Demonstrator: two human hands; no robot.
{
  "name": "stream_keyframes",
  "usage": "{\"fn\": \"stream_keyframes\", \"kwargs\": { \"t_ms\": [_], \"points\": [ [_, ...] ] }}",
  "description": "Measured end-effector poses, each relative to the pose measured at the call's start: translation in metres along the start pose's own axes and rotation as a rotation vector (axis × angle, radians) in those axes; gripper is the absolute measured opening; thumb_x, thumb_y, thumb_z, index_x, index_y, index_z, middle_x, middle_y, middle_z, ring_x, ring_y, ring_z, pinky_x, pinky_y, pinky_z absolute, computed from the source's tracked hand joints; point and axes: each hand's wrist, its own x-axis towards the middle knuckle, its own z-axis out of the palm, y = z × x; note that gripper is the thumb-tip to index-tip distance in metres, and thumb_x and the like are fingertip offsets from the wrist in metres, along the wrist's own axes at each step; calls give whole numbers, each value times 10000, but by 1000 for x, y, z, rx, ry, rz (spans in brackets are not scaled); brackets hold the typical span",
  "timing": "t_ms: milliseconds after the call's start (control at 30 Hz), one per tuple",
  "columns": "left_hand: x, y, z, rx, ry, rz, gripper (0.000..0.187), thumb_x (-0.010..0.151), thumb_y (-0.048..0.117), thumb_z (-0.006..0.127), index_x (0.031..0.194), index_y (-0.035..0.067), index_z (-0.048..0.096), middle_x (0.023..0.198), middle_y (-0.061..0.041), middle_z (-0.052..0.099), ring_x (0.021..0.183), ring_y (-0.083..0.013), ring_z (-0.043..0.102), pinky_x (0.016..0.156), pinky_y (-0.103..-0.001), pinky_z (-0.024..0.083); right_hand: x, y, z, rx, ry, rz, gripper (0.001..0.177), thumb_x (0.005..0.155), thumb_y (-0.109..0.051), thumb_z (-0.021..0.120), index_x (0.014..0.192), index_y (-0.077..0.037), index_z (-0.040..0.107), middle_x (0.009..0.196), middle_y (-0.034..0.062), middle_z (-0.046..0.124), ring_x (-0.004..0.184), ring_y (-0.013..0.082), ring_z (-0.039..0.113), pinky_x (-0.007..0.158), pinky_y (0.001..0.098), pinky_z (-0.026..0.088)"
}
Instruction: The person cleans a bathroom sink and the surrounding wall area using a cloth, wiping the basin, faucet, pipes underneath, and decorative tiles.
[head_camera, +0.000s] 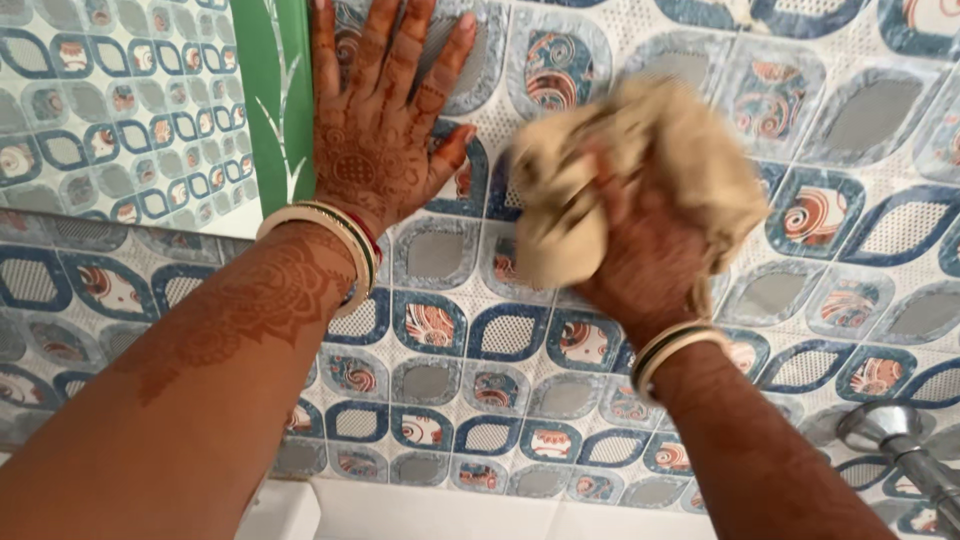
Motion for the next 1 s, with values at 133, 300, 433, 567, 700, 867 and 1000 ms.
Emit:
{"fn": "stream_keyframes", "kwargs": {
  "t_ms": [133, 300, 433, 567, 700, 867, 1000],
  "points": [
    [-3, 12, 0, 12, 20, -24, 695, 1138, 440, 529, 1675, 251, 130, 1722, -124, 99, 1591, -323, 77, 1257, -668, 11, -39, -14, 0, 93, -205, -226, 974, 745, -645, 738, 1570, -284, 366, 1556, 201, 413, 1455, 401, 368, 1150, 565, 337],
    [-21, 35, 31, 102, -36, -190, 691, 1133, 466, 450, 1677, 244, 88, 1724, -112, 46, 1595, -335, 37, 1287, -630, 0, -92, -9, 9, 137, -270, -382, 783, 739, -622, 770, 1429, -364, 503, 1476, 102, 513, 1321, 371, 497, 985, 590, 453],
    [-55, 70, 58, 25, 258, -108, 928, 1096, 533, 591, 1675, 210, -60, 1714, -110, -100, 1594, -330, -88, 1313, -573, -41, -115, 21, -2, 297, -485, -307, 708, 680, -475, 812, 1357, -423, 616, 1388, 53, 607, 1228, 301, 568, 955, 522, 509],
    [-82, 96, 58, -97, 147, -64, 1045, 1074, 595, 669, 1658, 147, -73, 1751, -167, -105, 1621, -370, -95, 1323, -625, -46, -116, 56, -22, 977, -662, 397, 409, 840, -498, 739, 1167, -258, 692, 1142, 23, 720, 1106, 173, 693, 880, 350, 596],
    [-92, 104, 48, -94, 110, -8, 1061, 1032, 569, 680, 1698, 160, -37, 1743, -167, -99, 1616, -373, -105, 1309, -623, -52, -107, 92, -43, 94, -10, -390, 599, 648, -393, 859, 1156, -131, 682, 1309, 135, 556, 1215, 301, 534, 991, 529, 504],
    [-95, 109, 37, -181, 13, -1, 1007, 969, 544, 680, 1670, 172, 61, 1713, -182, -46, 1581, -393, -62, 1276, -640, -17, -105, 101, -25, 81, -72, 40, 1143, 708, -562, 826, 1636, -130, 319, 1686, 247, 209, 1548, 409, 212, 1238, 596, 243],
    [-106, 108, 27, -200, -18, 5, 890, 958, 496, 675, 1650, 218, 190, 1705, -191, 75, 1583, -379, 42, 1274, -603, 45, -89, 59, 5, 165, -150, 150, 1233, 777, -700, 757, 1669, -133, 123, 1667, 297, 127, 1567, 428, 143, 1233, 611, 182]
  ]
}}
